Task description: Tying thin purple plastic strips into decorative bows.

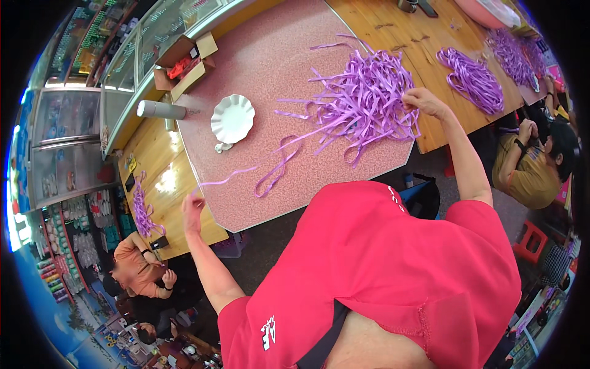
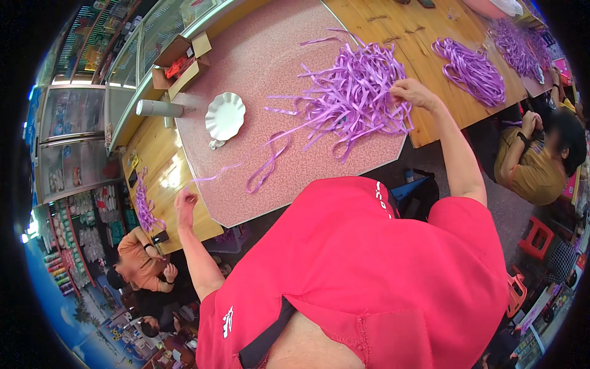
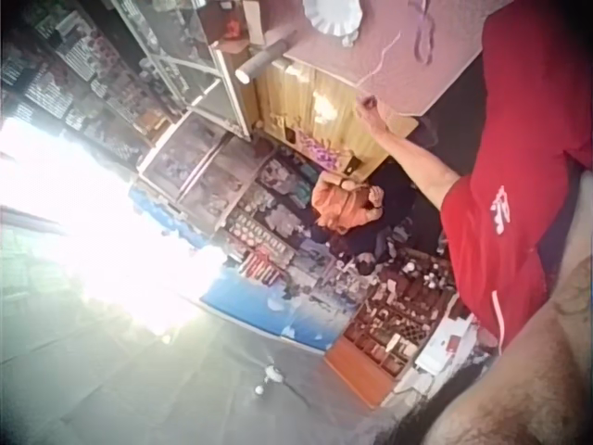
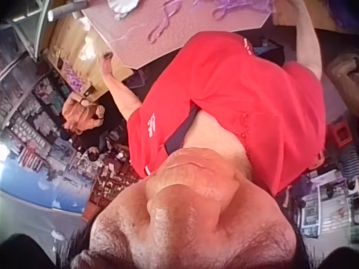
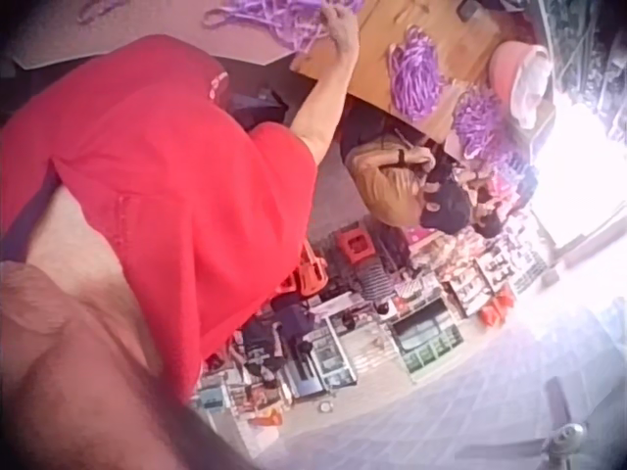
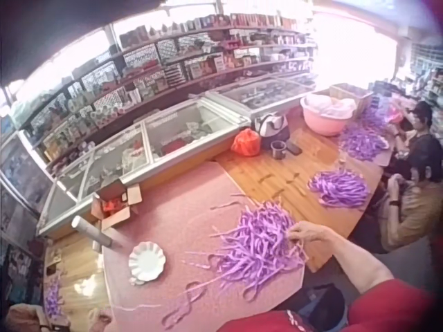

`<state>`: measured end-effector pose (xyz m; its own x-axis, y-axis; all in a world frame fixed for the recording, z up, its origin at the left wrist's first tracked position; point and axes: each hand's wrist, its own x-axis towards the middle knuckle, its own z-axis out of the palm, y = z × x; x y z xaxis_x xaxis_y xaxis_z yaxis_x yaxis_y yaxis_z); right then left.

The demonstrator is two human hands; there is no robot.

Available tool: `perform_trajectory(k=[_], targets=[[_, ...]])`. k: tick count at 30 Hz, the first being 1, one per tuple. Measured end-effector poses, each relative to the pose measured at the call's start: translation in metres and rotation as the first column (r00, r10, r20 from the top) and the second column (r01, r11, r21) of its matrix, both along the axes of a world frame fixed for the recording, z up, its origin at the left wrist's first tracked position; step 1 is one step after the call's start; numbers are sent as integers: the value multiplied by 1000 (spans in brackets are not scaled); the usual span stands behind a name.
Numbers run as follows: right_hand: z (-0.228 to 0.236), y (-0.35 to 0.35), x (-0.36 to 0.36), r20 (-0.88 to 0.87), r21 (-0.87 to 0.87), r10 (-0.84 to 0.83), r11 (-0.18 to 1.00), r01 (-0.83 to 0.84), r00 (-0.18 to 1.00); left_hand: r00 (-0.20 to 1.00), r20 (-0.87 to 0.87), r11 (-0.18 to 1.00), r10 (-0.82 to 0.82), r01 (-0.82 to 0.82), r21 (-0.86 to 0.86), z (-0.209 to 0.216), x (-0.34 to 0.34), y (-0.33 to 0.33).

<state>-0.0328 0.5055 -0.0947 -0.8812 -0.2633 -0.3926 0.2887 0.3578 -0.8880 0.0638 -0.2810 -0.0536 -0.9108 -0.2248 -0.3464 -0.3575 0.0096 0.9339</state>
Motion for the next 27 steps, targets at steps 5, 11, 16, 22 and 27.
perform_trajectory(k=[5,11,16,22,27], targets=[[9,18,19,95,41,-247,969,244,964,980,149,988,132,-118,-100,6,32,-32],[3,-71,22,92,-130,-255,955,265,963,948,213,943,-236,276,-185,33,-10,79],[-23,-137,13,-38,-74,-171,983,168,985,939,20,924,-345,343,-167,65,-42,175],[-41,-193,6,-97,-79,-218,974,211,971,837,-70,840,-542,541,-44,71,-35,246],[-52,-191,3,-37,14,-211,977,211,977,835,-109,832,-539,548,87,64,-15,265]])
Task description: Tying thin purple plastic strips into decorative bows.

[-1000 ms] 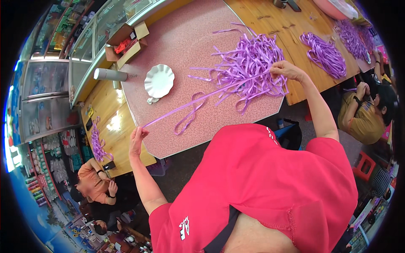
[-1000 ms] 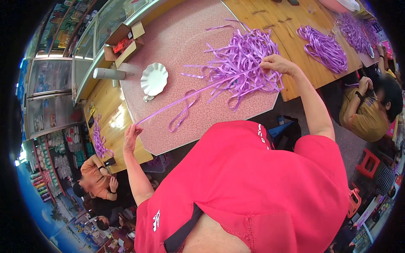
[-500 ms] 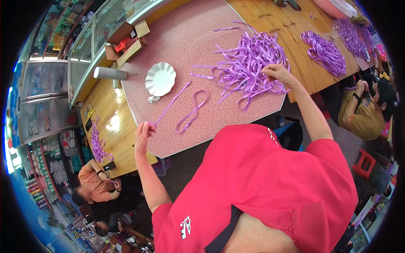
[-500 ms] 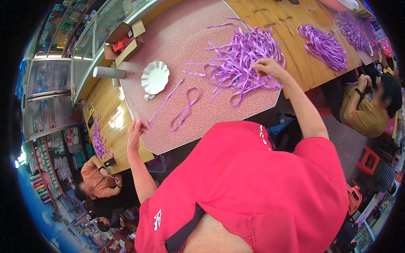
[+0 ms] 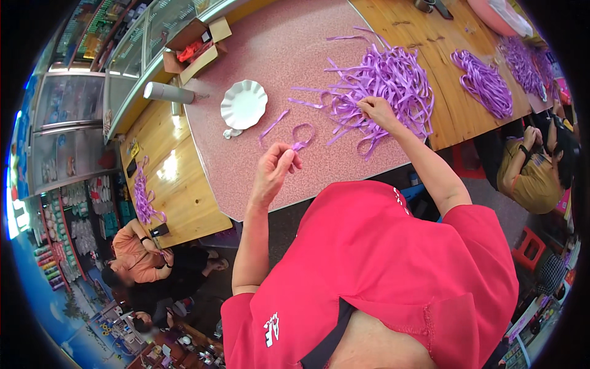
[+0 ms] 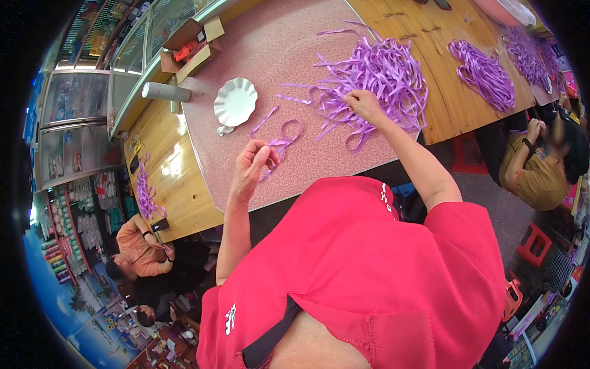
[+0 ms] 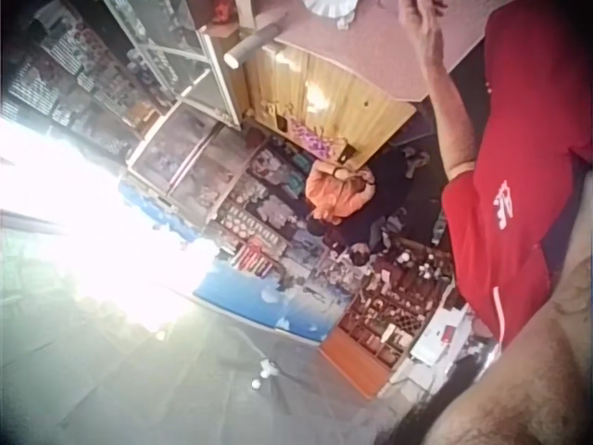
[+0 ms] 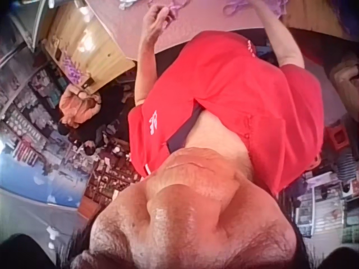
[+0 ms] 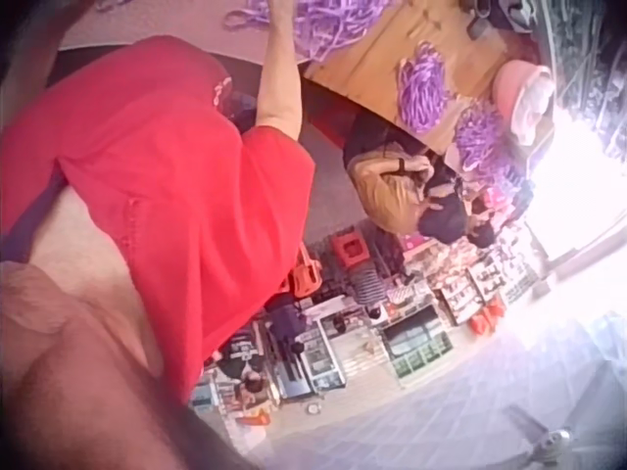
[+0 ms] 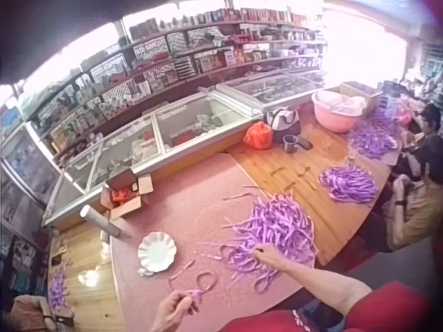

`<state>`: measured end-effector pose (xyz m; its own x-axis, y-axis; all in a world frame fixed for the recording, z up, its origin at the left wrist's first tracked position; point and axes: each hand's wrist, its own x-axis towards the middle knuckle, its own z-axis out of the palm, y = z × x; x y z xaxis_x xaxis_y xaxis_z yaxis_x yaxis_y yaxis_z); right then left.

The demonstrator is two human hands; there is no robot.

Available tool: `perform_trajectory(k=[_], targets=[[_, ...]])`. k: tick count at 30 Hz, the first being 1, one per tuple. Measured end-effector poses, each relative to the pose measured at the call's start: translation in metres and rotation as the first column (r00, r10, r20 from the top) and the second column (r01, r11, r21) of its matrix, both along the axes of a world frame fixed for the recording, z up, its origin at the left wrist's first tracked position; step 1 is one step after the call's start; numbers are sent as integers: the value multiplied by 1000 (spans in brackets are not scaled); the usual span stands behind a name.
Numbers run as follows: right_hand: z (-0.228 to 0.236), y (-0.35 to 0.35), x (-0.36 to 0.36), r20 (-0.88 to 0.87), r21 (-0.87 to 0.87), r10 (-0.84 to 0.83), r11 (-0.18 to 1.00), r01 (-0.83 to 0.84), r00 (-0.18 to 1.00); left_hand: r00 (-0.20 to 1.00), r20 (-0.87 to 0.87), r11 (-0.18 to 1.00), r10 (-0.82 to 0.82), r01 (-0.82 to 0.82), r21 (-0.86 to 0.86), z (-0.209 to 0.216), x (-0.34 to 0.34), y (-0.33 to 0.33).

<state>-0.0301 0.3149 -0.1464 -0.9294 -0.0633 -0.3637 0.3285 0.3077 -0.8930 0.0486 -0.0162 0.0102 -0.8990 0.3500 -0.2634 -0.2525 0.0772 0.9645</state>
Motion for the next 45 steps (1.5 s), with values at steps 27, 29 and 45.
perform_trajectory(k=[27,29,45], targets=[[30,-46,39,290,-718,142,686,118,946,848,145,753,511,-522,402,0,-3,-71],[20,-40,29,478,-845,142,343,410,867,851,179,766,494,-523,374,-12,-5,-58],[89,40,-1,81,-752,-7,656,66,997,906,171,895,388,-415,165,-33,-3,-33]])
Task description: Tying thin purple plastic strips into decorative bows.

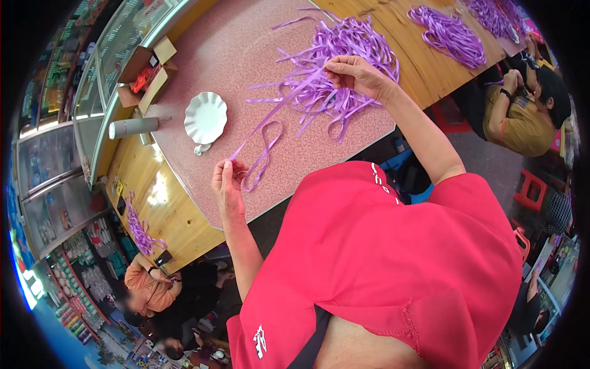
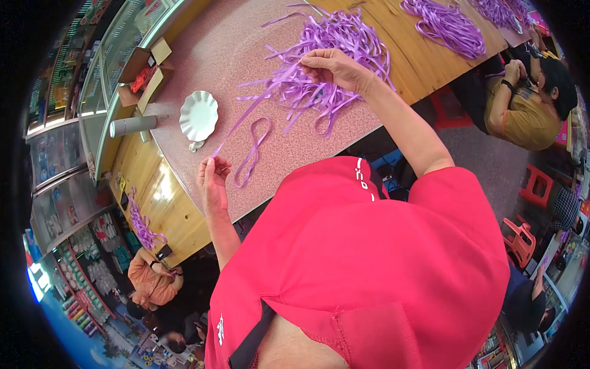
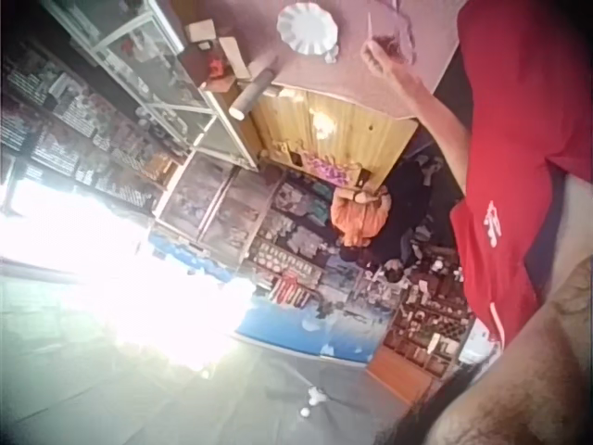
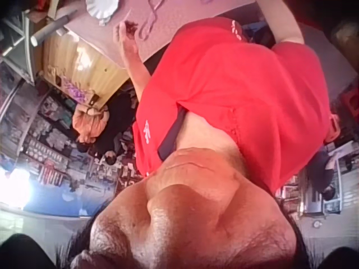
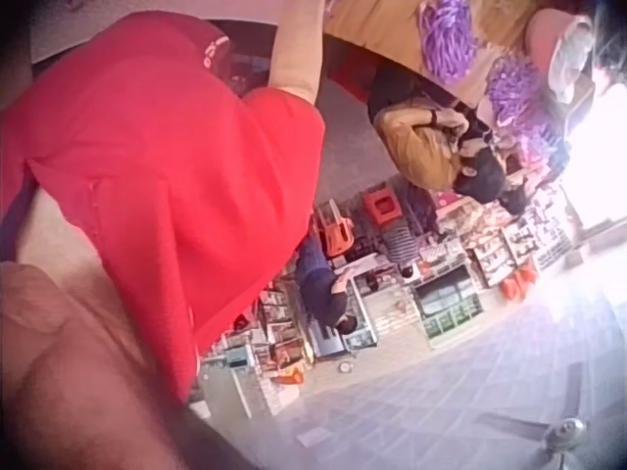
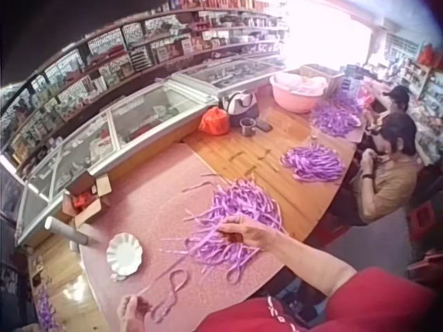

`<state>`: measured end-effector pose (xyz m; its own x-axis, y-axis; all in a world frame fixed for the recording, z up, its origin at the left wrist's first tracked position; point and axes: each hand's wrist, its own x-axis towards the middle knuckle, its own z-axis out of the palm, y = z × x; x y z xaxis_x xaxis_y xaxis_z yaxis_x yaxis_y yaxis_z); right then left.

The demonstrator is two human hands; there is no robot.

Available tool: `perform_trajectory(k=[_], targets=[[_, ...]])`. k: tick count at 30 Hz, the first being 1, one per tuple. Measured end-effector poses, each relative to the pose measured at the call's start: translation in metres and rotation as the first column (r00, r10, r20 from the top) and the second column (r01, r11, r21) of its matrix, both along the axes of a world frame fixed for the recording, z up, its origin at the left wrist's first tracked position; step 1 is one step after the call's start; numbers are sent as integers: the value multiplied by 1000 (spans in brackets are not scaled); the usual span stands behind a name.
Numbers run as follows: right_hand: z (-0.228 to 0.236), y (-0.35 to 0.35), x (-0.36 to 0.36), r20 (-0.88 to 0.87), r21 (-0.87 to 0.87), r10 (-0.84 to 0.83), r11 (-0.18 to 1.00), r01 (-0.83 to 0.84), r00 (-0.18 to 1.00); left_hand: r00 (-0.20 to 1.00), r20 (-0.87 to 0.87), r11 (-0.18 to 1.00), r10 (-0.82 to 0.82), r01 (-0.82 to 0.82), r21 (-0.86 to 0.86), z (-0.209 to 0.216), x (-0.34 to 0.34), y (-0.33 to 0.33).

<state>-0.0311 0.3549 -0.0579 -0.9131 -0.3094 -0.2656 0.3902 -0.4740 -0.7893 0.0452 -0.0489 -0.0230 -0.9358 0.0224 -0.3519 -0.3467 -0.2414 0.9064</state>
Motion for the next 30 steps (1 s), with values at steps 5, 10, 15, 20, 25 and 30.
perform_trajectory(k=[5,10,15,20,25,30], targets=[[24,6,-2,-58,75,-33,996,37,998,997,47,998,-67,68,-18,2,-3,15],[78,-5,0,-265,197,94,979,-42,960,993,-85,991,-77,67,-116,8,-12,35],[115,-60,23,-303,185,462,886,-424,833,937,-347,999,-46,47,-6,24,-23,114],[112,-80,14,-318,-4,332,936,-351,888,948,-75,919,-309,318,232,-31,-14,126],[58,-44,-10,-306,367,-283,846,387,909,869,21,832,-494,466,301,-21,-2,114],[37,-61,34,-442,670,405,742,-5,800,882,79,878,-465,447,174,-28,-10,118]])
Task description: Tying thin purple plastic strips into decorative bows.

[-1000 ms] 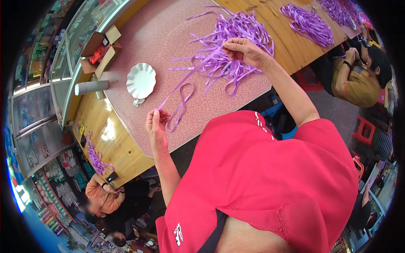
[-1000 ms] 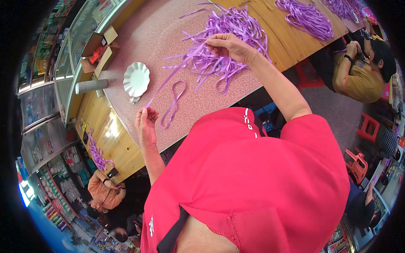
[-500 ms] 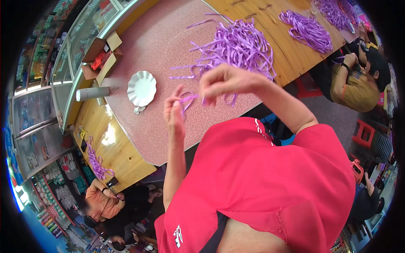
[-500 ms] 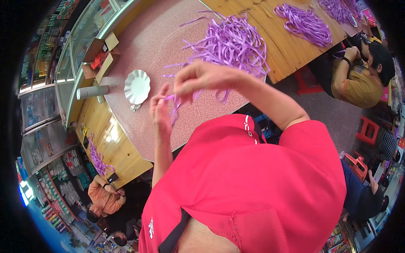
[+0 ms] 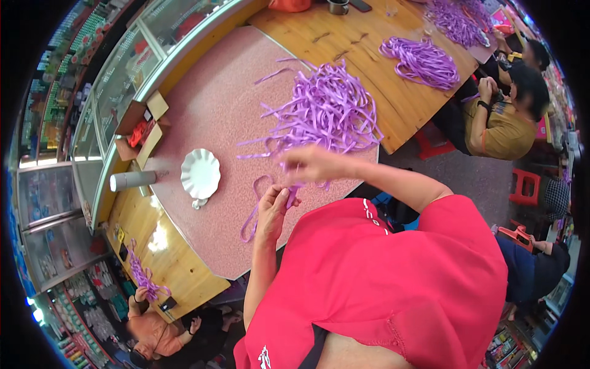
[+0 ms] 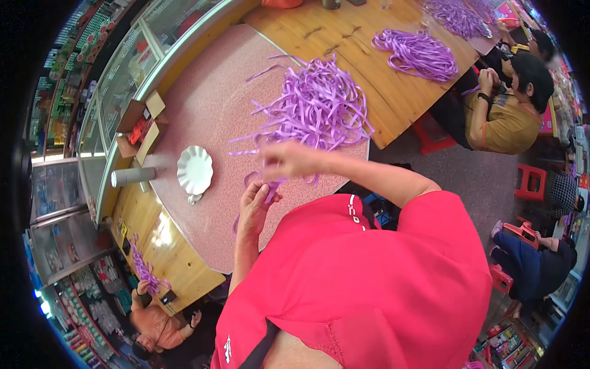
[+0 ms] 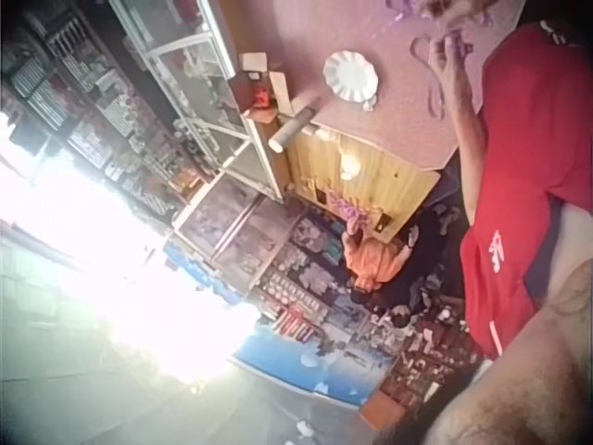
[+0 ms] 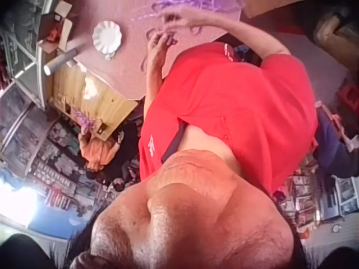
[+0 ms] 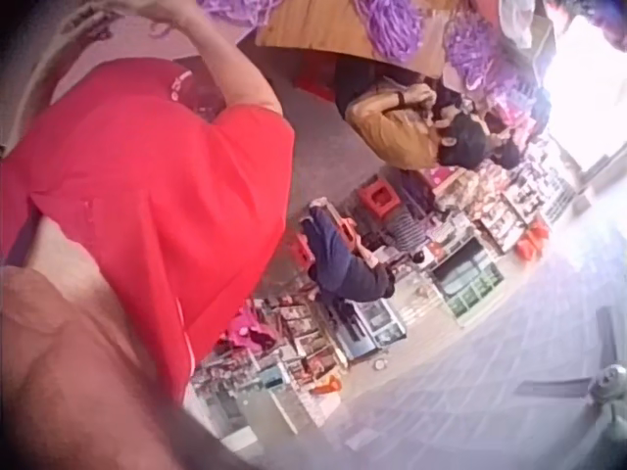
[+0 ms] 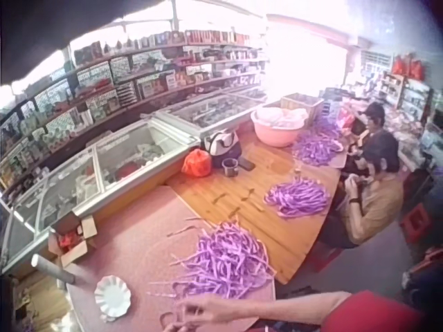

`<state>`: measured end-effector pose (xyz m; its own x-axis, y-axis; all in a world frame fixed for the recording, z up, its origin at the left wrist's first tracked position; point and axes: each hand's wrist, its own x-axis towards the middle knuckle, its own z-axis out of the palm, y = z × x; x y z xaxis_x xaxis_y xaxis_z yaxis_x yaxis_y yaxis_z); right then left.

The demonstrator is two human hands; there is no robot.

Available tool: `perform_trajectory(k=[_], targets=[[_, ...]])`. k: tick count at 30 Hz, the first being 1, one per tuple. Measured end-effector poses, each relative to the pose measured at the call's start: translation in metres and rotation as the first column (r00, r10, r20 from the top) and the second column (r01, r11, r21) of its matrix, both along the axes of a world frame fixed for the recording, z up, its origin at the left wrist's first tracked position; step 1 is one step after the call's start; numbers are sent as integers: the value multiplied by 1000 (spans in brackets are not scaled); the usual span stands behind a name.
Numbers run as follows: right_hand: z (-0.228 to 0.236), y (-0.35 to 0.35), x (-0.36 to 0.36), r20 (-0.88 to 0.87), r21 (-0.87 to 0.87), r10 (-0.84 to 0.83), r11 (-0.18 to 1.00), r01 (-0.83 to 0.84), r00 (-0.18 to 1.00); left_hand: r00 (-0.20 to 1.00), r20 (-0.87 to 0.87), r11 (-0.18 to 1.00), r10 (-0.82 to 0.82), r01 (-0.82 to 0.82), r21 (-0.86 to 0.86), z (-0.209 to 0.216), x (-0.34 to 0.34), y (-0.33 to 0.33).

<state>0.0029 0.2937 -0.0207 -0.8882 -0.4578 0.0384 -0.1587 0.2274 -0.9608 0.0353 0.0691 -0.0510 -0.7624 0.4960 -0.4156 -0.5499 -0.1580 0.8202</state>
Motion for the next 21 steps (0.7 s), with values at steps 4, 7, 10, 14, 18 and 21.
perform_trajectory(k=[4,7,10,14,18,21], targets=[[-4,-19,18,-170,105,170,983,-154,971,997,71,1000,1,-2,4,23,-7,13],[-13,-12,20,-187,165,107,983,-77,977,996,75,999,-51,52,-11,24,-8,9],[-21,-3,16,-136,154,95,985,-73,986,995,72,992,-74,81,-92,31,-9,10],[-22,36,-4,62,93,80,992,-86,995,995,92,995,-49,57,-80,26,-6,11],[-2,138,-59,201,294,-17,955,-44,980,994,103,989,37,-22,-147,10,1,0],[29,232,-101,161,363,-385,879,309,909,989,108,981,100,-80,-179,-3,10,-16]])
